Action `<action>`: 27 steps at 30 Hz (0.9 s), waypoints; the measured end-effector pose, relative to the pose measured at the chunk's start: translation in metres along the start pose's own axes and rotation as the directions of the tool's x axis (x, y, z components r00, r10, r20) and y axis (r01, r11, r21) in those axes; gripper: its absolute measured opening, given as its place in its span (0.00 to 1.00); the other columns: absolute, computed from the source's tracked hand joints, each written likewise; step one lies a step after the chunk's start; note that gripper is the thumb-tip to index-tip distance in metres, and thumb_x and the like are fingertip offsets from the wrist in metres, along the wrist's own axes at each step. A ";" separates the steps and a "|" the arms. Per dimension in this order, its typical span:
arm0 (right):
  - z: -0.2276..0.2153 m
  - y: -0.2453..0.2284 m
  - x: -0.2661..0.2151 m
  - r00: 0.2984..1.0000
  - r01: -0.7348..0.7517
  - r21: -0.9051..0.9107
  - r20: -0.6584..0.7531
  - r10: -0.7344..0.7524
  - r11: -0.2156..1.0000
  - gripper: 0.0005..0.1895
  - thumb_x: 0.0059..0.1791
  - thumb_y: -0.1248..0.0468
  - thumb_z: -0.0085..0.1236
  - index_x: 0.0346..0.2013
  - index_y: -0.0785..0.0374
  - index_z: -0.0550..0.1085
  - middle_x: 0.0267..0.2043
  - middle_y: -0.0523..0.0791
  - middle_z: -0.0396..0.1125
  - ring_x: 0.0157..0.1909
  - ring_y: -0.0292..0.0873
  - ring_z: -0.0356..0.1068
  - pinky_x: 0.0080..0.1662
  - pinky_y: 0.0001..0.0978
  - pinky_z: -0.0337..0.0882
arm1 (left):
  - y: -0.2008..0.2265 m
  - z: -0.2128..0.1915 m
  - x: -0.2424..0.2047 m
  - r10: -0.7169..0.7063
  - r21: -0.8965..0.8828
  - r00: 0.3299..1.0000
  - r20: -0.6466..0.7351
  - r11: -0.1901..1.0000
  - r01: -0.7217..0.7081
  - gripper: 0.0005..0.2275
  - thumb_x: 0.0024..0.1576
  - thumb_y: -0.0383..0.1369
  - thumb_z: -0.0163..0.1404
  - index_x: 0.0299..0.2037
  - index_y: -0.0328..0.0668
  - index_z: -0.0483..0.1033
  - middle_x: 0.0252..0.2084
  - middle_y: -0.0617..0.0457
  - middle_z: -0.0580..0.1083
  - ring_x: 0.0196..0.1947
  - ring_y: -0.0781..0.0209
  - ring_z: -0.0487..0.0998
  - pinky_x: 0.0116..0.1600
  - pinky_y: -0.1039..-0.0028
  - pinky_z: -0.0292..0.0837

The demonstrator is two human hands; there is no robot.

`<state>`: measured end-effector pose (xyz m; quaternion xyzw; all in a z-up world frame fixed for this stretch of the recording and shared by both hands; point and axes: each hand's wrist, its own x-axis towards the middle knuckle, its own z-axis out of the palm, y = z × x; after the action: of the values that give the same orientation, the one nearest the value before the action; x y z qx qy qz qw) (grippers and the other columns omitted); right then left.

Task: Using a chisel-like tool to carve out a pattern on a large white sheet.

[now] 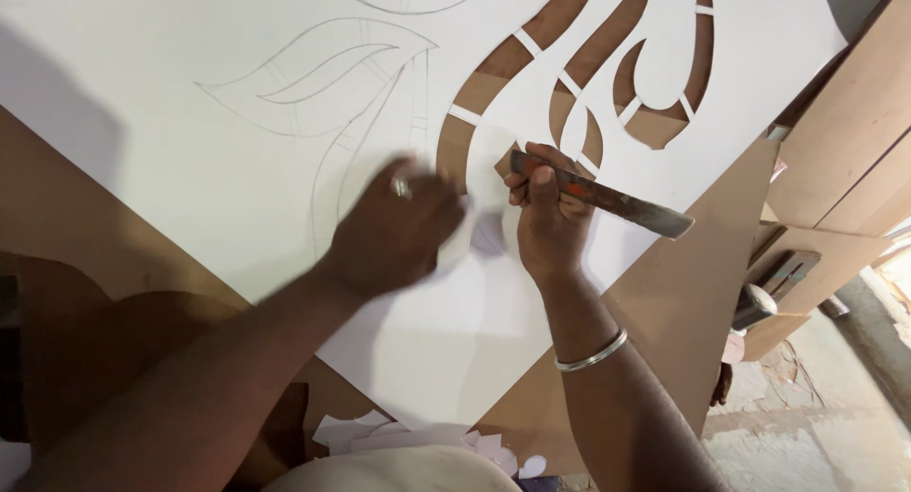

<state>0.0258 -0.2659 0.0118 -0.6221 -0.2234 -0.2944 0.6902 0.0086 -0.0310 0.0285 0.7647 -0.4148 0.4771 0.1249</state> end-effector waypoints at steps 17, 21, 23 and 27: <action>0.001 -0.002 0.001 0.996 0.039 -0.033 0.086 -0.036 0.999 0.20 0.60 0.53 0.53 0.56 0.67 0.73 0.41 0.45 0.71 0.42 0.36 0.69 0.43 0.28 0.71 | 0.062 -0.087 -0.137 -0.458 -0.059 0.829 0.321 0.864 0.500 0.24 0.49 0.43 0.59 0.56 0.47 0.72 0.64 0.39 0.65 0.62 0.39 0.66 0.61 0.46 0.59; 0.002 0.002 0.001 0.997 -0.010 -0.069 0.072 0.015 0.998 0.19 0.60 0.55 0.53 0.57 0.68 0.73 0.43 0.46 0.72 0.44 0.36 0.70 0.45 0.28 0.71 | 0.068 -0.090 -0.136 -0.875 -0.320 0.435 0.213 0.358 0.877 0.30 0.52 0.38 0.59 0.65 0.41 0.62 0.62 0.39 0.64 0.59 0.46 0.70 0.57 0.60 0.70; 0.003 0.005 0.002 0.997 -0.022 -0.058 0.073 0.027 0.998 0.18 0.60 0.57 0.53 0.58 0.69 0.72 0.45 0.46 0.72 0.45 0.37 0.70 0.45 0.28 0.71 | 0.064 -0.099 -0.118 -0.911 -0.535 0.061 0.408 -0.184 0.825 0.29 0.56 0.32 0.56 0.67 0.36 0.59 0.56 0.48 0.69 0.52 0.60 0.73 0.54 0.70 0.73; 0.003 0.004 0.002 0.998 -0.018 -0.071 0.061 0.022 0.997 0.17 0.60 0.58 0.53 0.57 0.69 0.72 0.45 0.46 0.72 0.45 0.37 0.71 0.44 0.28 0.71 | 0.054 -0.100 -0.113 -0.852 -0.555 -0.105 0.513 -0.422 0.717 0.23 0.57 0.32 0.54 0.62 0.33 0.65 0.49 0.52 0.71 0.45 0.66 0.71 0.49 0.74 0.69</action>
<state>0.0300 -0.2630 0.0109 -0.6570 -0.2281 -0.2756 0.6637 -0.1174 0.0524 -0.0257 0.6220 0.1609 0.0558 0.7643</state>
